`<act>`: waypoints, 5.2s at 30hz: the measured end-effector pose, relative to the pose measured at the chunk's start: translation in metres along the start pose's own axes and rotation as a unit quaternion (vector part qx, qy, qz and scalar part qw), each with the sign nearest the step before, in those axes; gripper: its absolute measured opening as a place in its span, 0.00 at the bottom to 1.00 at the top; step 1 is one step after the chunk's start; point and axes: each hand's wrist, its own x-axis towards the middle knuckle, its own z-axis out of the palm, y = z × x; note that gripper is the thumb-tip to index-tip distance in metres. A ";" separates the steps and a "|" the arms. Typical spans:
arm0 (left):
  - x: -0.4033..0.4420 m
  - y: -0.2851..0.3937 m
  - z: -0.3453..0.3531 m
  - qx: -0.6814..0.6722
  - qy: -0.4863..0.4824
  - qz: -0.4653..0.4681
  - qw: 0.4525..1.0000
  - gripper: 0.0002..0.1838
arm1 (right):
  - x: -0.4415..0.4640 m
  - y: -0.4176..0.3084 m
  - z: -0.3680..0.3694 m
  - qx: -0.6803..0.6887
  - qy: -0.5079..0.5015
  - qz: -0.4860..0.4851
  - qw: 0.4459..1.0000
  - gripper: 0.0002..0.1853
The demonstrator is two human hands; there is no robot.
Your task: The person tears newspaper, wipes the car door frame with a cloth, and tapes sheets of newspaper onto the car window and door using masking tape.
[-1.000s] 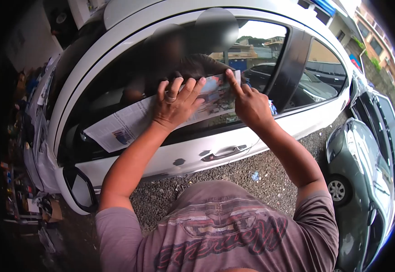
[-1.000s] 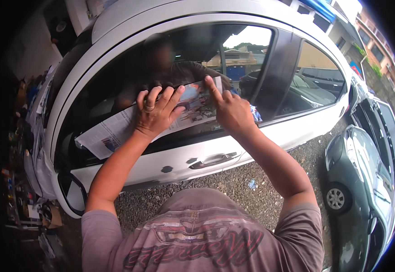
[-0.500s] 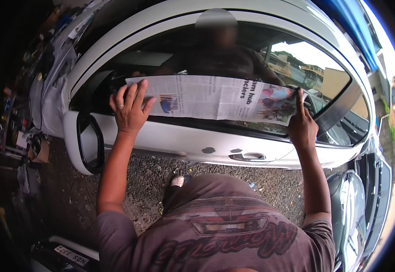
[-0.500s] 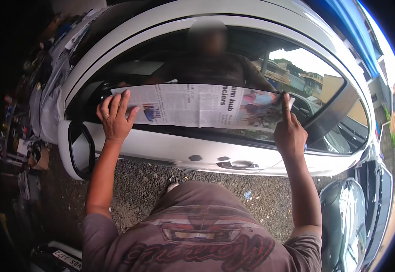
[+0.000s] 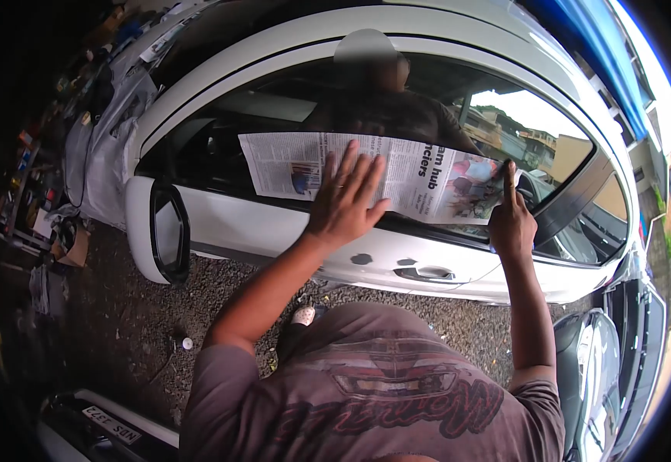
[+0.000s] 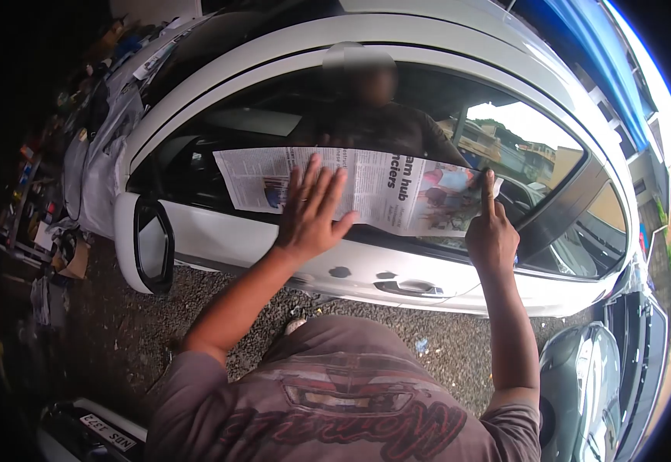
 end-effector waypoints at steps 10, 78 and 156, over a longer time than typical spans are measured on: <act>-0.020 -0.084 -0.016 0.148 -0.019 -0.086 0.985 0.49 | -0.001 0.011 0.003 0.023 0.014 -0.015 1.000 0.51; 0.076 0.221 -0.039 -0.470 -0.235 -0.191 0.829 0.09 | -0.161 0.096 -0.089 0.464 0.178 0.042 0.866 0.12; 0.272 0.284 -0.025 -0.419 -0.391 0.231 0.786 0.14 | -0.145 0.223 -0.254 0.207 -0.074 0.041 0.975 0.11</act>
